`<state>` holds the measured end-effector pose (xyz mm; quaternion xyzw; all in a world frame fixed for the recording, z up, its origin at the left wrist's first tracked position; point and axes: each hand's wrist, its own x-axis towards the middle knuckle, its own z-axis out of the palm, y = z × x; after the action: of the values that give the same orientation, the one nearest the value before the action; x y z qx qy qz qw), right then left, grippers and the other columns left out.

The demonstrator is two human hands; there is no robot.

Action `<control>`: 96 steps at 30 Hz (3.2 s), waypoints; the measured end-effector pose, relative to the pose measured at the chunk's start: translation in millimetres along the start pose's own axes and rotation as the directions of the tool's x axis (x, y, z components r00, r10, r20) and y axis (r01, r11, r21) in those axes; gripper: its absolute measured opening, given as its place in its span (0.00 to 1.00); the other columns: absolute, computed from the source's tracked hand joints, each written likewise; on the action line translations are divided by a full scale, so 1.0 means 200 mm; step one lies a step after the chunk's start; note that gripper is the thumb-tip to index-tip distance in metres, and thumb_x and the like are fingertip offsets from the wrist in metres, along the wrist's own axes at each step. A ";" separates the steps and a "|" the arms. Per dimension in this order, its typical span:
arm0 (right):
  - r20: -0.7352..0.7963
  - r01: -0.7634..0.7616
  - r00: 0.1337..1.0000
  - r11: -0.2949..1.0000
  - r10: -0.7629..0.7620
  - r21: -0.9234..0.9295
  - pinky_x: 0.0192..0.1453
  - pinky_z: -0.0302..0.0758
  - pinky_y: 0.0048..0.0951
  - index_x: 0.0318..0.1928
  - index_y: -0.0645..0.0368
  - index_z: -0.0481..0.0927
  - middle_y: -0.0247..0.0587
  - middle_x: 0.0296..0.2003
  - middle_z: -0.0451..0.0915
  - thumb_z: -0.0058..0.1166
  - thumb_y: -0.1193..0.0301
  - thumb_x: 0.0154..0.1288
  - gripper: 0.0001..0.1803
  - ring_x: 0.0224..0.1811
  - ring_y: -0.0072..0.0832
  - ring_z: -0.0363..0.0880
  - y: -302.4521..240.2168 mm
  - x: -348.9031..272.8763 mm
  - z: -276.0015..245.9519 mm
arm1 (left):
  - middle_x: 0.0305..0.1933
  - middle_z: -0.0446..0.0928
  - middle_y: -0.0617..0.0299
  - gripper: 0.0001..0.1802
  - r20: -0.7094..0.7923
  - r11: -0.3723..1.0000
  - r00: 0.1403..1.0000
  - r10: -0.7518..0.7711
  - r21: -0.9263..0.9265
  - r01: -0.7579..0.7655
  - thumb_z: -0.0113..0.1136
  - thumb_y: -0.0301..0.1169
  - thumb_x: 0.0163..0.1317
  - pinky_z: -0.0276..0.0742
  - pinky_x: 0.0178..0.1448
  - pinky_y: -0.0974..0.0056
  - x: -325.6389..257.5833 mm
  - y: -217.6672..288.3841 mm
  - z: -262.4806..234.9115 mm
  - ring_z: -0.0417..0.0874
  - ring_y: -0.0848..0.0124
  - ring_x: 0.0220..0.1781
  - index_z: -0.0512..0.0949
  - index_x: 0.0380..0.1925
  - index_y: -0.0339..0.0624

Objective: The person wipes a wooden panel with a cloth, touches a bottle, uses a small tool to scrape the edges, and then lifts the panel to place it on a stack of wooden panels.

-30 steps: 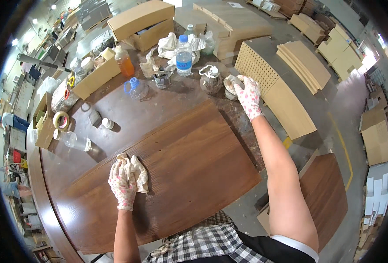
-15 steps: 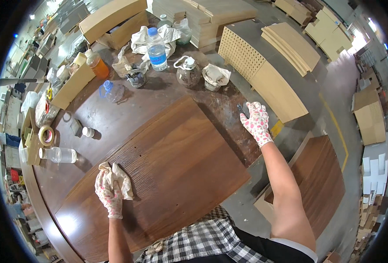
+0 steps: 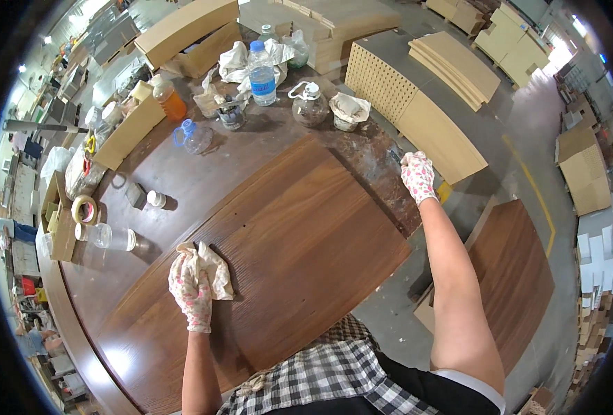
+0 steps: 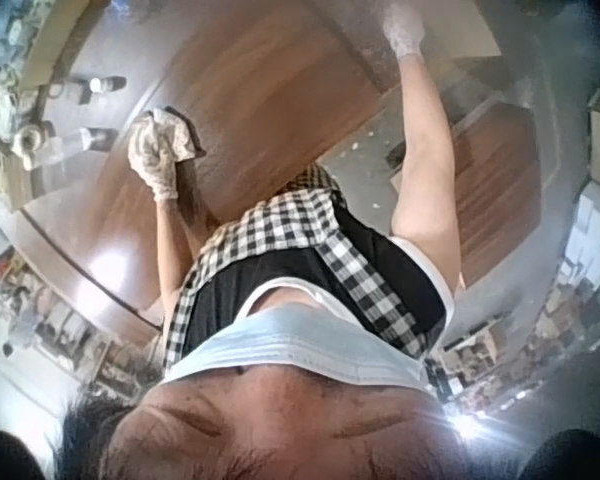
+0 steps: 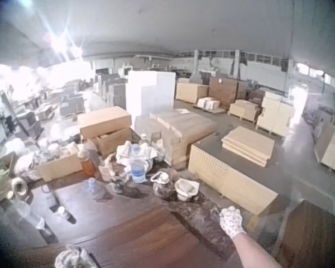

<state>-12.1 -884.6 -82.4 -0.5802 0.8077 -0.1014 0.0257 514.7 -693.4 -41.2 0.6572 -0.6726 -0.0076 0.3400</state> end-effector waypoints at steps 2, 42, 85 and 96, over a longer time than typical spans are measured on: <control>-0.072 -0.003 0.997 1.000 0.004 0.019 0.57 0.72 0.42 0.50 0.52 0.78 0.47 0.51 0.75 0.64 0.66 0.53 0.22 0.53 0.47 0.74 0.02 -0.03 -0.02 | 0.55 0.74 0.50 0.21 -0.006 1.000 1.000 0.008 0.005 -0.008 0.62 0.26 0.53 0.66 0.63 0.51 -0.01 -0.02 0.00 0.73 0.50 0.58 0.77 0.50 0.41; -0.169 0.702 0.709 0.708 -0.684 0.079 0.18 0.73 0.37 0.18 0.49 0.73 0.41 0.15 0.72 0.50 0.70 0.54 0.09 0.17 0.37 0.76 -1.18 -1.43 -0.15 | 0.54 0.75 0.50 0.18 -0.116 0.994 0.990 -0.076 0.072 0.085 0.59 0.28 0.60 0.68 0.61 0.53 -0.20 -0.47 -0.33 0.75 0.52 0.56 0.77 0.51 0.42; -0.076 0.717 0.688 0.659 -0.722 0.230 0.30 0.77 0.43 0.31 0.52 0.77 0.46 0.24 0.77 0.47 0.69 0.62 0.06 0.28 0.44 0.79 -1.62 -1.29 0.02 | 0.53 0.76 0.49 0.18 -0.184 0.949 0.972 -0.145 0.252 0.189 0.63 0.28 0.56 0.69 0.61 0.51 -0.36 -0.64 -0.53 0.75 0.50 0.56 0.78 0.48 0.40; -0.195 0.811 0.585 0.568 -0.787 0.138 0.21 0.71 0.35 0.27 0.48 0.72 0.36 0.18 0.69 0.47 0.68 0.60 0.05 0.20 0.32 0.73 -1.53 -1.83 -0.08 | 0.54 0.76 0.51 0.17 -0.171 0.958 0.982 -0.085 0.256 0.128 0.58 0.28 0.60 0.69 0.61 0.53 -0.36 -0.70 -0.56 0.74 0.52 0.57 0.78 0.50 0.41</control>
<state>389.3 -630.7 -35.1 -0.8696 0.4421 -0.2197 -0.0064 683.3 -599.3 -51.9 0.7307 -0.6020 0.1162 0.3002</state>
